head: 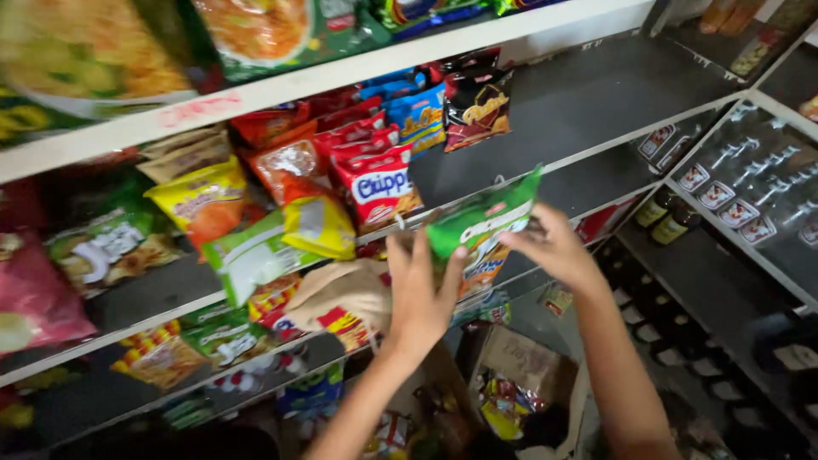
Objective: Wiping dust off various snack bags with a cloth and organizing them on the grocery store shelves.
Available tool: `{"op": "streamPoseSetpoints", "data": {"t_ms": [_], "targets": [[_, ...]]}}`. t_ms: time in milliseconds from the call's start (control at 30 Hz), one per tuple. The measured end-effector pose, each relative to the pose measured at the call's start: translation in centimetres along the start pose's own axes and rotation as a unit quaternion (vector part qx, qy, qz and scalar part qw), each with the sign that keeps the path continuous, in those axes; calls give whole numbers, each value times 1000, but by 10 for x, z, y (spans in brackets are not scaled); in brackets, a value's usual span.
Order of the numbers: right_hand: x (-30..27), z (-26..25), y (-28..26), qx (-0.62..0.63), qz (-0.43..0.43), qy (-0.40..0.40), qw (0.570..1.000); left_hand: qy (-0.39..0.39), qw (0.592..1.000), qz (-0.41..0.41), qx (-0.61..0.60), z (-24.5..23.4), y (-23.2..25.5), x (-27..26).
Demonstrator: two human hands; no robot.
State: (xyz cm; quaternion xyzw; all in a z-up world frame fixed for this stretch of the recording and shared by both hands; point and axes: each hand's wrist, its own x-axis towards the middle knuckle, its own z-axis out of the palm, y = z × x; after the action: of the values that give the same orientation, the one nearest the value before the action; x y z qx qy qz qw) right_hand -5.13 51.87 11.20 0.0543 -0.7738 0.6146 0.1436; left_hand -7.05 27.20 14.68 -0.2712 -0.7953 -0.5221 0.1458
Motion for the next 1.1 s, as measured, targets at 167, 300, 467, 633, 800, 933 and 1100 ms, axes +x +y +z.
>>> {"op": "streamPoseSetpoints", "data": {"t_ms": [167,300,467,633,800,933,1100], "targets": [[41,-95,44,-20,-46,125,991,-59,995,24,-81,128,-37,78],[93,-187,104,-43,-84,194,976,-89,991,27,-91,253,-65,146],[182,-270,162,-113,-100,229,962,-91,989,-41,-111,351,-71,206],[310,-311,258,-286,-83,234,926,-33,995,86,-40,448,-142,280],[392,-294,316,-192,-146,187,952,14,1000,-4,1,498,-194,341],[420,-277,327,-220,-144,112,958,-35,993,-17,111,511,-206,372],[431,-271,356,-308,-158,295,891,62,997,-17,45,485,-181,383]]}}
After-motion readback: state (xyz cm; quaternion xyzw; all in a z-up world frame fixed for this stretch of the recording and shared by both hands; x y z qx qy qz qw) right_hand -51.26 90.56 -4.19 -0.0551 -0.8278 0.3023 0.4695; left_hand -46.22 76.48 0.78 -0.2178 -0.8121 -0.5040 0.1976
